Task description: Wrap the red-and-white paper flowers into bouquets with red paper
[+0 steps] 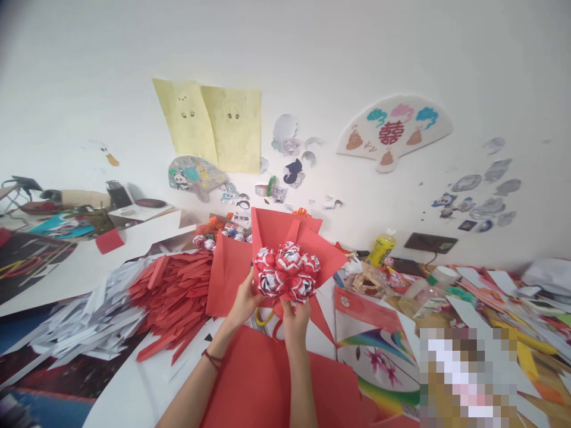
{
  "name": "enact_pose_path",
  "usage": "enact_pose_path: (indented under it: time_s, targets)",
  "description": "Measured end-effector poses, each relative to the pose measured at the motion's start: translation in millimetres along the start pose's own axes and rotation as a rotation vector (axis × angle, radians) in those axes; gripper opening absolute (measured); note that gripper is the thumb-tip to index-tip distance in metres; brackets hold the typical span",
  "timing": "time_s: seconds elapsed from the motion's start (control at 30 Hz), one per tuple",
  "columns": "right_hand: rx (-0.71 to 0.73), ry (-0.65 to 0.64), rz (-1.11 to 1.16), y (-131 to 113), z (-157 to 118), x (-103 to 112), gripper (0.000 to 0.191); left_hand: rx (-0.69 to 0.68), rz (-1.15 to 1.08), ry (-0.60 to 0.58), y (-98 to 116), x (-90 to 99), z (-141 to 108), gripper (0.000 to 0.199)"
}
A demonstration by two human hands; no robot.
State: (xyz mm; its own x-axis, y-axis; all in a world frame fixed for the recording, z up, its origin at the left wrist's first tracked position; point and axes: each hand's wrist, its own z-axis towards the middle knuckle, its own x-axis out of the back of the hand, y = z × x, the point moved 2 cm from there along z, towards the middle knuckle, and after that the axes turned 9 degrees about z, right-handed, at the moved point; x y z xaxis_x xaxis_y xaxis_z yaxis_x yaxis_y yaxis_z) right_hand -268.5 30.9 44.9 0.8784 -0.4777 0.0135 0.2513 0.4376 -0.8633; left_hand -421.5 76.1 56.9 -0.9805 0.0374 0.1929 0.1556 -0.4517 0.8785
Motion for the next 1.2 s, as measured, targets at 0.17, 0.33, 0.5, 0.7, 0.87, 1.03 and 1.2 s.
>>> enact_pose_path:
  time_s: [0.17,0.33,0.5,0.7,0.87,1.03,1.2]
  targets:
    - [0.026,0.02,0.005,-1,0,-1,0.025,0.17,-0.039,-0.094,-17,-1.5,0,0.033]
    - [-0.019,0.003,0.039,2,-1,0,0.024,0.235,-0.177,-0.21,-19,-1.1,-1,0.042]
    - [-0.005,-0.046,0.072,1,-1,0,0.024,0.272,-0.145,-0.102,-12,-1.8,-1,0.041]
    - [-0.033,-0.04,0.074,-3,-1,-2,0.023,0.091,0.124,0.049,1,-3.8,-3,0.032]
    - [-0.062,0.031,0.084,-1,-3,-5,0.029,-0.061,0.089,0.003,9,-12.4,-9,0.041]
    - [0.01,0.039,0.046,-1,0,-1,0.028,-0.056,0.123,-0.097,9,-16.5,-12,0.037]
    - [0.03,0.098,0.008,2,-1,2,0.029,-0.094,-0.014,-0.111,7,-20.6,-9,0.039]
